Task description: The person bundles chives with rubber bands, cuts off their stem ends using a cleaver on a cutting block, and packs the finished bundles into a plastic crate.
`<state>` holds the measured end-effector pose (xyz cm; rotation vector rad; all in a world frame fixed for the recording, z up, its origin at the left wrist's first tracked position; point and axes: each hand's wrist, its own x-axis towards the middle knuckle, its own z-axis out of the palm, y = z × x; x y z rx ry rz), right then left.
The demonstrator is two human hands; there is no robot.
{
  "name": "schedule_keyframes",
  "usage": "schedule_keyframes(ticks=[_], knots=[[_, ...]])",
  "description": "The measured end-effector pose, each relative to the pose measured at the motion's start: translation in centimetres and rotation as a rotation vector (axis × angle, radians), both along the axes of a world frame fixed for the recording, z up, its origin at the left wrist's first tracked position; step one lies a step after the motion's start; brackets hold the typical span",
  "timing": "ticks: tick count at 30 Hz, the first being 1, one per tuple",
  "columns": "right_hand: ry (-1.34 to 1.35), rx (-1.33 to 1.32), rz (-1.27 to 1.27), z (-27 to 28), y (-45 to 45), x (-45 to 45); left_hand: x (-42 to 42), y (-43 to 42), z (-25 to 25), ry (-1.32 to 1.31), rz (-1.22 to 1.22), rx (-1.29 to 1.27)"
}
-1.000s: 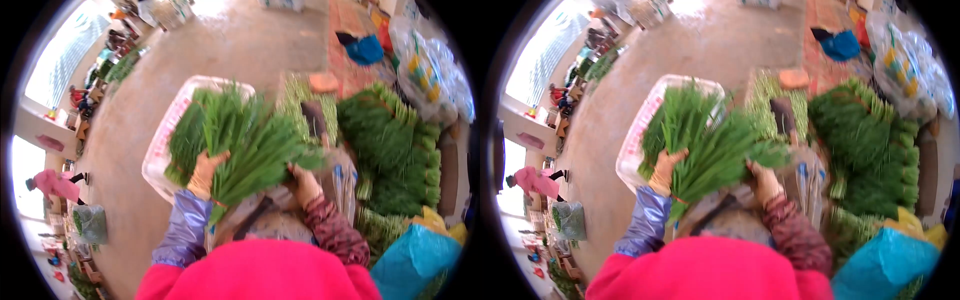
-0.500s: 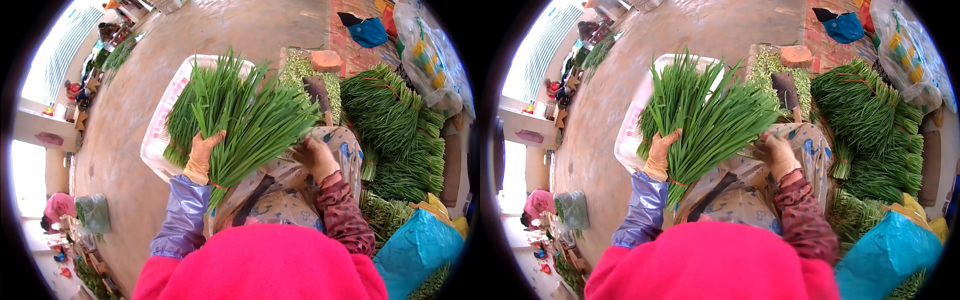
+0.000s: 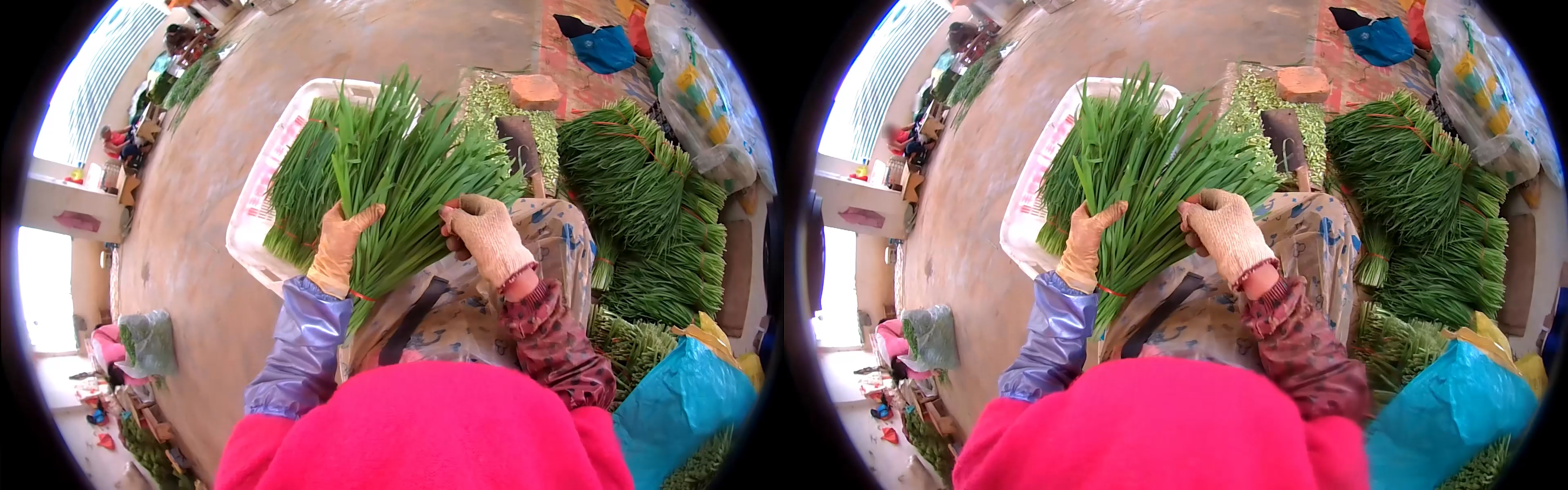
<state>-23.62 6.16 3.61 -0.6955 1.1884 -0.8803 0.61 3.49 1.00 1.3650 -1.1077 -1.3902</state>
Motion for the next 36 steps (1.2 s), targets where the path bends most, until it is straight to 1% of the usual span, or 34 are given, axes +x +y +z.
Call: schedule_keyframes(ticks=[2, 3, 6, 8, 9, 10, 11, 12, 13, 15, 17, 18, 20, 21, 22, 23, 24, 26, 28, 29, 30, 32, 33, 34, 36], knots=[[0.044, 0.057, -0.004, -0.8, -0.6, 0.7, 0.1, 0.0, -0.1, -0.032, -0.007, -0.004], [-0.008, 0.053, -0.034, -1.7, -0.8, 1.0, 0.0, 0.1, -0.1, -0.016, -0.005, -0.009], [-0.049, 0.026, -0.085, -2.5, -0.5, 1.0, 0.0, 0.0, -0.3, 0.004, 0.001, -0.008], [-0.028, 0.03, -0.079, -2.8, 0.2, 1.0, 0.2, -0.2, -0.7, -0.001, 0.025, -0.029], [0.0, -0.094, -0.056, -2.9, 0.8, 0.9, 0.4, -0.4, -0.8, -0.063, 0.017, -0.034], [0.026, -0.219, -0.034, -2.9, 1.3, 1.0, 0.4, -0.4, -0.9, -0.064, 0.021, -0.033], [0.192, -0.413, 0.036, -1.0, 2.2, 1.3, 0.1, -0.4, -0.8, -0.023, 0.041, -0.001], [0.065, -0.449, 0.006, 0.8, 3.1, 2.4, 0.0, -0.6, -0.8, 0.017, 0.057, 0.03], [-0.036, -0.481, 0.069, 1.3, 3.4, 3.1, 0.2, -1.0, -1.4, -0.083, 0.064, -0.001], [-0.323, -0.354, 0.157, 1.6, 3.6, 4.6, -0.1, -1.2, -0.7, -0.079, 0.053, -0.011], [-0.66, -0.003, 0.232, -0.3, 4.0, 6.3, -0.2, -1.3, -0.3, -0.08, 0.067, -0.035], [-0.664, -0.009, 0.238, -1.4, 4.4, 6.4, 0.0, -1.4, -0.2, -0.084, 0.071, -0.042], [-0.793, 0.352, 0.677, -1.9, 4.9, 5.8, 0.3, -1.5, 0.2, 0.062, 0.157, -0.024], [-0.754, 0.333, 0.788, -2.1, 5.1, 5.3, 0.9, -1.6, 0.2, 0.065, 0.18, -0.007], [-0.713, 0.314, 0.898, -0.6, 5.1, 4.7, 1.4, -1.8, 0.2, 0.063, 0.19, -0.007], [-0.671, 0.341, 0.873, 0.5, 4.8, 3.9, 1.9, -1.8, 0.0, 0.066, 0.202, -0.01], [-0.528, 0.219, 0.866, 0.6, 4.3, 3.4, 2.3, -1.8, -0.2, 0.07, 0.21, -0.011], [-0.351, 0.098, 0.77, -0.4, 3.3, 1.7, 2.6, -1.7, -0.5, 0.062, 0.219, -0.018], [0.399, -0.319, 0.823, 0.0, 2.4, 0.9, 2.3, -1.7, -0.1, 0.079, 0.206, -0.048], [0.74, -0.479, 0.809, -0.6, 2.5, 0.7, 1.8, -1.3, 0.5, 0.111, 0.197, -0.031], [0.877, -0.443, 0.81, -0.5, 2.4, 0.6, 1.8, -1.1, 0.6, 0.112, 0.197, -0.019], [0.929, -0.426, 0.651, -1.1, 2.3, 0.1, 1.7, -1.4, 0.5, 0.106, 0.18, -0.001], [0.915, -0.463, 0.582, -1.1, 2.2, 0.1, 1.7, -1.5, 0.1, 0.095, 0.191, -0.007], [0.914, -0.461, 0.588, -0.9, 2.3, 0.2, 1.5, -1.5, 0.2, 0.097, 0.196, -0.003], [0.692, -0.606, 0.384, -0.3, 2.4, 0.9, 1.0, -1.5, 0.3, 0.063, 0.213, -0.015]])
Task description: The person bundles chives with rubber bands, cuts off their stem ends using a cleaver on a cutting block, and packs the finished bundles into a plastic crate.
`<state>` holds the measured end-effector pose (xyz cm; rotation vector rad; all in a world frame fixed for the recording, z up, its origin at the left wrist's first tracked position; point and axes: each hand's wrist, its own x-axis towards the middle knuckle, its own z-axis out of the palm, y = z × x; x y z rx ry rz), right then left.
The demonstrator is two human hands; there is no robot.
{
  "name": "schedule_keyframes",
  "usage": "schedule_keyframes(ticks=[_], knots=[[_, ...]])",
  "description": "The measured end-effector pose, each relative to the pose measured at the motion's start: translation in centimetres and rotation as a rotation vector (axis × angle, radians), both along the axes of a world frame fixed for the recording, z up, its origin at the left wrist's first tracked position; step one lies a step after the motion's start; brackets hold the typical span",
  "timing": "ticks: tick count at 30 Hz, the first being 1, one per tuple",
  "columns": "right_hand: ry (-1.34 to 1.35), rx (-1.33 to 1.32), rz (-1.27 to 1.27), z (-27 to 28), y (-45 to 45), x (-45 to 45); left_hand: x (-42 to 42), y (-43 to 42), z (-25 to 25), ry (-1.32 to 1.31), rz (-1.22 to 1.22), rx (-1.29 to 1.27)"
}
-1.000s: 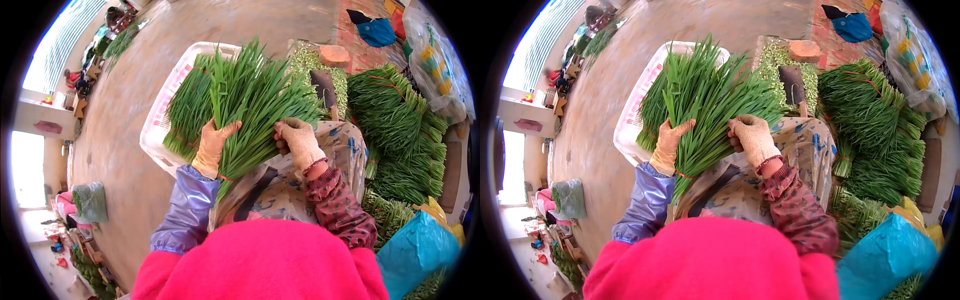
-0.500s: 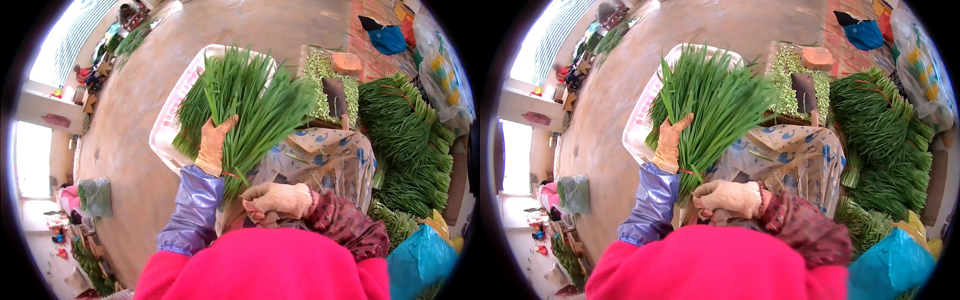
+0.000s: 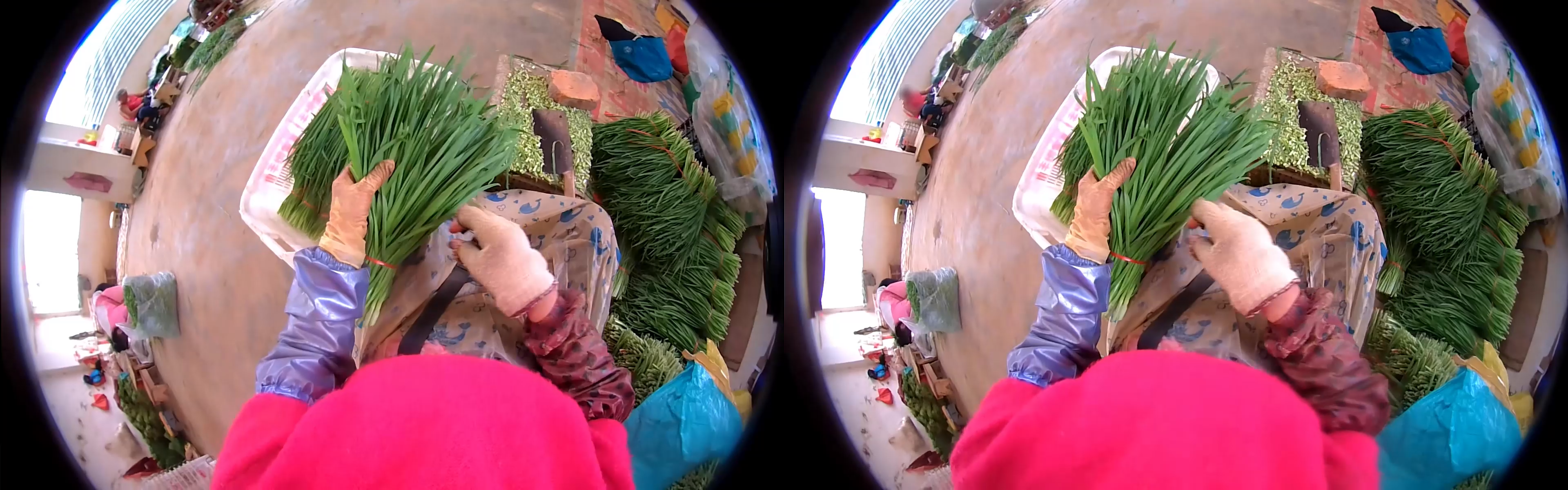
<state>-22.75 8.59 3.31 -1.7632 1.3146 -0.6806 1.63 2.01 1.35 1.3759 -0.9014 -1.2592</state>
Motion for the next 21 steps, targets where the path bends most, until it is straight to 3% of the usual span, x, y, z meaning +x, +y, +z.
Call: schedule_keyframes(ticks=[2, 4, 8, 13, 16, 19, 21], knots=[[-0.063, -0.034, 0.023, 0.0, 0.2, 1.5, -0.5, -0.1, -0.2, 0.004, 0.009, 0.0], [0.136, -0.246, 0.062, 0.6, 0.4, 3.1, -1.0, 0.0, -0.2, 0.07, -0.022, -0.005], [0.404, -0.285, 0.188, 0.7, -0.1, 4.9, -1.4, -0.5, -1.2, -0.081, -0.037, -0.039], [0.446, -0.398, 0.203, -1.6, -1.3, 4.9, -1.9, -0.7, -1.6, -0.015, -0.061, -0.013], [0.36, -0.29, 0.136, -1.4, -1.4, 4.7, -1.6, -0.9, -1.7, -0.097, -0.073, 0.022], [0.085, -0.129, -0.126, -1.8, -1.5, 3.4, -1.4, -0.9, -1.5, -0.009, -0.088, 0.052], [-0.078, -0.168, -0.297, -3.5, -2.0, 2.4, -1.4, -0.9, -1.6, 0.014, -0.075, 0.037]])
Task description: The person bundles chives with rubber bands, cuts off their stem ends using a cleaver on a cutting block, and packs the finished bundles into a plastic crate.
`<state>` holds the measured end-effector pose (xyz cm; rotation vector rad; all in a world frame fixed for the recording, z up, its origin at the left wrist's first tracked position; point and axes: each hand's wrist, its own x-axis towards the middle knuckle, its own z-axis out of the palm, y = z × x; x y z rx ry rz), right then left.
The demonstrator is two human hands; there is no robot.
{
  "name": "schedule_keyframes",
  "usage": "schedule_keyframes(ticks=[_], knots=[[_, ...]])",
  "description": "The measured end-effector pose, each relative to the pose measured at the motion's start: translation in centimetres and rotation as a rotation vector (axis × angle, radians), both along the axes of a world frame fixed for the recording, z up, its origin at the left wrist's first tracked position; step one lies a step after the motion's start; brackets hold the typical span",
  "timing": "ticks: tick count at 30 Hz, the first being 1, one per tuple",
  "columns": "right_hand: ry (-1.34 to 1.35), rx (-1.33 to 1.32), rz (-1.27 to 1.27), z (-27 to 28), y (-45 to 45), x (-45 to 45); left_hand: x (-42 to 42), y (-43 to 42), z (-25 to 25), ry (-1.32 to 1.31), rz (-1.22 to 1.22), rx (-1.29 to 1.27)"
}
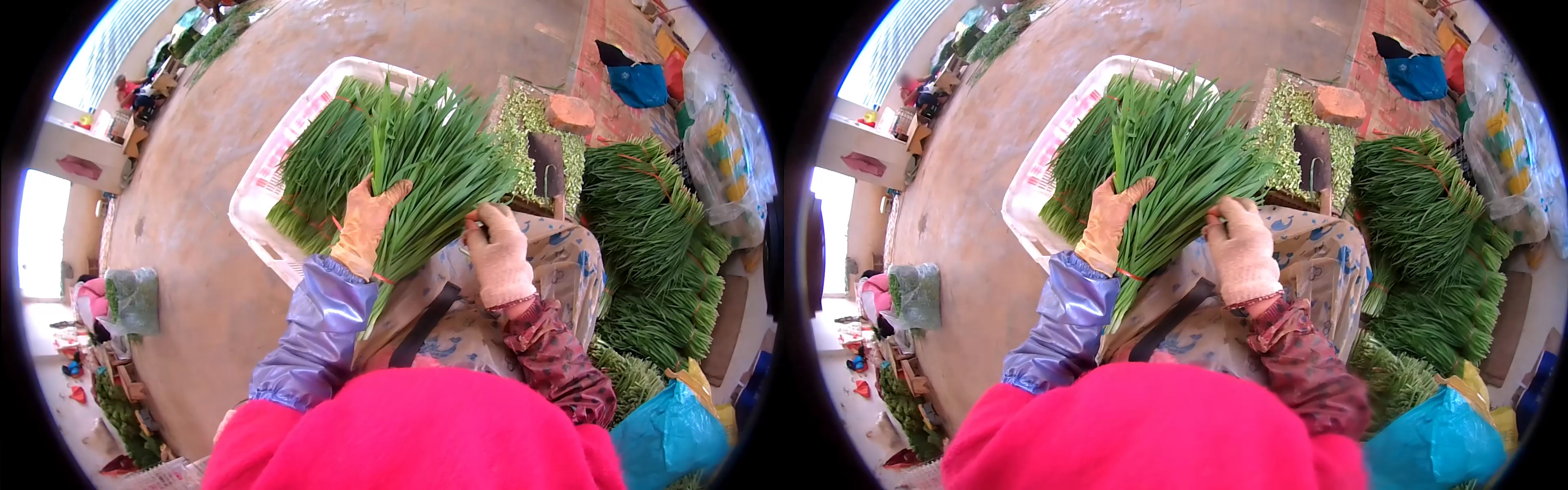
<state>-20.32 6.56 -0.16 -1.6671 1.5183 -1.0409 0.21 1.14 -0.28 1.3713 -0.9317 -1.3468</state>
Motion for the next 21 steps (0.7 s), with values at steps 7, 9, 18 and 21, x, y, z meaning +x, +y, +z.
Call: schedule_keyframes(ticks=[7, 9, 18, 21], knots=[[-0.358, 0.315, -0.156, -1.1, -1.4, -2.2, -0.2, -0.1, -0.5, -0.003, 0.009, -0.006], [-0.301, 0.409, -0.114, -0.8, -1.3, -1.8, -0.4, 0.0, -0.3, 0.022, -0.003, -0.01], [-0.307, 0.452, 0.005, -3.2, 0.0, -1.7, 0.0, -0.2, -0.9, -0.017, 0.0, -0.015], [-0.321, 0.493, 0.039, -3.7, 0.0, -2.1, 0.0, -0.3, -0.9, -0.023, -0.003, 0.002]])
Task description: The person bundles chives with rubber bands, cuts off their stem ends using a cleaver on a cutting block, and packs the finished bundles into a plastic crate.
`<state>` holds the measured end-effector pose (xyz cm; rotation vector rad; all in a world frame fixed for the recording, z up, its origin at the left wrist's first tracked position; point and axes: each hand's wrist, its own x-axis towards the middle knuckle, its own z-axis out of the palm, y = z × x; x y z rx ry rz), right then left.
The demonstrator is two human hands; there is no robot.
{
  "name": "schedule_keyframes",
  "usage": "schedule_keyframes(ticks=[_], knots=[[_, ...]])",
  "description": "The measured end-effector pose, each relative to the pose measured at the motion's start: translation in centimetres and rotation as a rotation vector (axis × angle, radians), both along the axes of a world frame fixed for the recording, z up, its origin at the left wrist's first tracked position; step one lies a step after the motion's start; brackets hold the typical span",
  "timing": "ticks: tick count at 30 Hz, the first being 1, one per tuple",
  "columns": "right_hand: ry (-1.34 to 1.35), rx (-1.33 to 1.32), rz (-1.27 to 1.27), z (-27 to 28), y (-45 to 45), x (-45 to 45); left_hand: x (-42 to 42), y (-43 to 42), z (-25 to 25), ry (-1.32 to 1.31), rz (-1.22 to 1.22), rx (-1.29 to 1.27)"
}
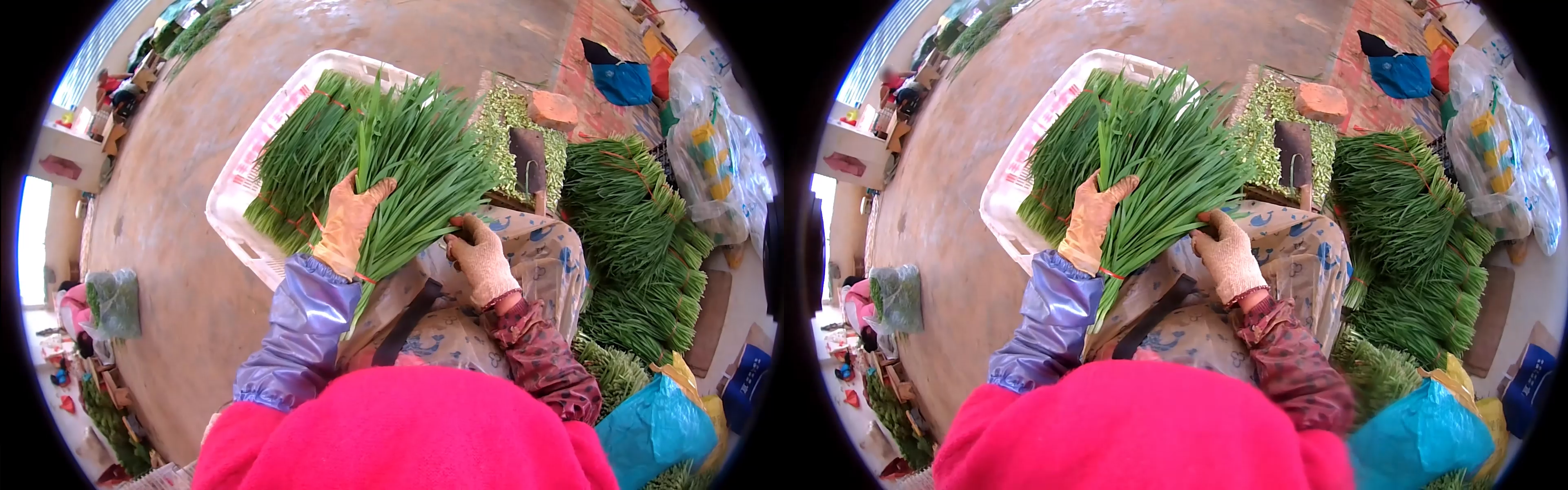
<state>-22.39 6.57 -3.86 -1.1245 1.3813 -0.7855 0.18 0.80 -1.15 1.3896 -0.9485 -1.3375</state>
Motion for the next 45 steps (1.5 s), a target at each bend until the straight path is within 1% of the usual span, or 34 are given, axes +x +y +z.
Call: schedule_keyframes(ticks=[3, 4, 5, 6, 8, 9, 10, 12, 13, 14, 16, 17, 18, 21, 22, 24, 25, 26, 28, 29, 30, 32, 33, 34, 36, 37, 38, 40, 42, 43, 44, 45], knots=[[-0.047, 0.079, -0.056, 0.6, -0.2, 0.3, -0.4, 0.3, 0.4, 0.029, 0.018, -0.012], [-0.058, 0.136, -0.06, 1.8, -0.4, 0.3, -0.5, 0.3, 0.6, 0.03, 0.017, -0.012], [-0.071, 0.192, -0.064, 2.4, -0.6, 0.3, -0.5, 0.3, 0.8, 0.002, 0.006, -0.016], [-0.072, 0.191, -0.067, 2.4, -0.8, 0.3, -0.5, 0.3, 0.9, -0.026, -0.005, -0.022], [0.027, 0.106, -0.146, 2.4, -1.4, 0.4, -0.4, 0.1, 0.1, -0.055, -0.015, -0.036], [0.028, -0.016, -0.248, 0.2, -1.9, 0.4, -0.3, 0.1, -0.4, -0.083, -0.02, -0.047], [0.029, -0.019, -0.249, 0.7, -2.1, 0.2, -0.4, 0.1, -0.5, -0.082, -0.02, -0.05], [0.049, -0.176, -0.355, 1.6, -2.1, -0.3, -0.7, 0.2, -0.8, -0.058, -0.008, -0.047], [0.113, -0.253, -0.35, 2.8, -1.8, -0.3, -1.0, 0.5, 0.1, -0.115, -0.023, -0.041], [0.114, -0.251, -0.349, 3.4, -1.4, -0.2, -1.3, 0.6, -0.2, -0.114, -0.022, -0.039], [0.051, -0.358, -0.22, 4.0, -0.5, 0.4, -1.7, 0.5, -1.0, -0.164, 0.023, -0.096], [-0.047, -0.367, -0.214, 3.9, -0.4, 1.1, -1.6, 0.4, -1.0, -0.167, -0.023, -0.033], [-0.052, -0.372, -0.208, 4.2, -0.5, 1.4, -1.5, 0.3, -1.4, -0.171, -0.015, -0.038], [-0.054, -0.331, 0.03, 7.6, -1.0, 2.2, -1.4, 0.2, -2.7, -0.436, -0.036, -0.076], [-0.058, -0.335, 0.032, 7.6, -1.4, 2.7, -1.6, 0.3, -2.0, -0.439, -0.032, -0.079], [-0.106, -0.462, 0.105, 7.6, -2.5, 4.1, -2.0, 0.5, -0.5, -0.646, -0.073, -0.016], [-0.014, -0.561, 0.153, 7.7, -3.4, 4.5, -1.6, 0.3, -2.6, -0.753, -0.053, -0.101], [-0.014, -0.563, 0.156, 7.3, -4.1, 4.9, -1.7, 0.2, -2.8, -0.752, -0.049, -0.102], [0.218, -0.651, 0.194, 6.5, -5.3, 6.0, -2.1, 0.3, -2.7, -0.817, -0.057, -0.033], [0.309, -0.669, 0.232, 6.5, -5.6, 6.0, -2.4, 0.7, -1.7, -0.794, -0.061, -0.069], [0.309, -0.668, 0.236, 6.4, -5.5, 6.1, -2.3, 0.7, -1.9, -0.793, -0.059, -0.066], [0.404, -0.68, 0.222, 6.6, -5.2, 6.3, -2.5, 0.8, -1.0, -0.716, -0.014, -0.141], [0.493, -0.715, 0.198, 6.6, -4.8, 6.4, -2.8, 1.0, -0.7, -0.793, -0.031, -0.117], [0.501, -0.707, 0.199, 6.1, -4.6, 6.8, -2.9, 1.0, -0.4, -0.785, -0.037, -0.112], [0.177, -0.597, -0.219, 3.9, -4.2, 7.4, -2.5, 0.7, -0.3, -0.716, -0.078, -0.013], [0.051, -0.401, -0.342, 3.4, -5.4, 6.6, -1.8, 0.6, -1.2, -0.853, -0.067, -0.145], [-0.313, -0.123, -0.462, 5.9, -6.0, 5.1, -1.4, 0.4, -1.9, -0.783, -0.069, -0.141], [-0.346, -0.194, -0.585, 7.2, -6.3, 2.6, -1.1, 0.3, -1.2, -0.45, -0.065, -0.019], [-0.38, -0.239, -0.473, 7.1, -5.1, 0.7, -0.8, 0.0, -1.8, -0.414, -0.051, -0.058], [-0.335, -0.234, -0.425, 7.9, -3.7, 1.2, -0.8, 0.0, -2.0, -0.377, -0.033, -0.091], [-0.24, -0.209, -0.293, 7.9, -2.1, 1.2, -0.9, 0.2, -1.8, -0.373, -0.039, -0.088], [-0.111, -0.313, -0.128, 6.2, -0.9, 1.4, -1.1, 0.3, -1.5, -0.307, -0.01, -0.07]])
